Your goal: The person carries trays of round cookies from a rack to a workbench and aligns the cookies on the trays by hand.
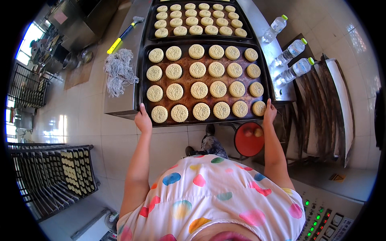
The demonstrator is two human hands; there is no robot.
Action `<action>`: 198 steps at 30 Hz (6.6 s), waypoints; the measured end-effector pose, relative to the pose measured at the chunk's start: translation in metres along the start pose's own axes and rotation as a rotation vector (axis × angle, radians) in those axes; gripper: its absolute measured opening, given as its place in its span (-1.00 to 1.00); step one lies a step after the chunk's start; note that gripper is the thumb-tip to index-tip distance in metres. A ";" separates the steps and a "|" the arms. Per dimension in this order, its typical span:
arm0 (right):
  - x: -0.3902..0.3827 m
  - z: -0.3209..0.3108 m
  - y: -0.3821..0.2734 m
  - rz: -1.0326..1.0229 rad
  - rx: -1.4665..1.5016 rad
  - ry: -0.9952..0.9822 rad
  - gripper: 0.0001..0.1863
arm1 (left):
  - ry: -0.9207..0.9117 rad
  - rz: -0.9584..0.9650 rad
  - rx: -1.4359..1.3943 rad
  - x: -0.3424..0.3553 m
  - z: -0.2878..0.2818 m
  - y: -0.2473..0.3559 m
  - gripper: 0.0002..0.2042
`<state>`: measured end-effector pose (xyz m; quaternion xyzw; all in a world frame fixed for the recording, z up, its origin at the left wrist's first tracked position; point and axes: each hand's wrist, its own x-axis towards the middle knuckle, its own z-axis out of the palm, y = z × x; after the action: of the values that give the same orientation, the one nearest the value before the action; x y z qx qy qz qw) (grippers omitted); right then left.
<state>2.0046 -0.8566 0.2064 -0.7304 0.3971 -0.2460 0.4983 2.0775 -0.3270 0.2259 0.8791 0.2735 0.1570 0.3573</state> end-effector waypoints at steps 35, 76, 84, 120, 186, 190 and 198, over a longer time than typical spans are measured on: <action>0.009 -0.012 0.020 -0.032 -0.063 0.015 -0.36 | -0.046 -0.113 -0.077 -0.007 -0.008 -0.002 -0.36; 0.052 -0.022 -0.057 0.585 0.696 -0.674 -0.77 | -0.805 -0.574 -1.146 0.003 -0.003 0.087 -0.64; 0.045 -0.015 -0.065 0.575 0.739 -0.747 -0.72 | -0.785 -0.596 -1.233 -0.016 0.012 0.073 -0.66; -0.210 0.090 -0.099 0.684 0.098 -1.973 -0.47 | -0.795 -0.412 0.128 -0.266 -0.083 -0.175 -0.64; -1.252 0.699 -0.040 0.256 -0.779 -1.794 -0.55 | 0.518 -1.238 -1.166 0.045 -0.691 -1.066 -0.82; -1.339 0.755 -0.025 0.317 -0.715 -1.859 -0.57 | 0.657 -1.185 -1.278 0.098 -0.709 -1.139 -0.76; -1.476 0.902 0.036 0.423 -0.500 -1.850 -0.64 | 0.911 -1.054 -1.519 0.193 -0.711 -1.249 -0.69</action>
<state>1.8415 0.8350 -0.1177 -0.6332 0.0135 0.6088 0.4778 1.4368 0.9164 -0.1566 0.0470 0.5625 0.4299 0.7047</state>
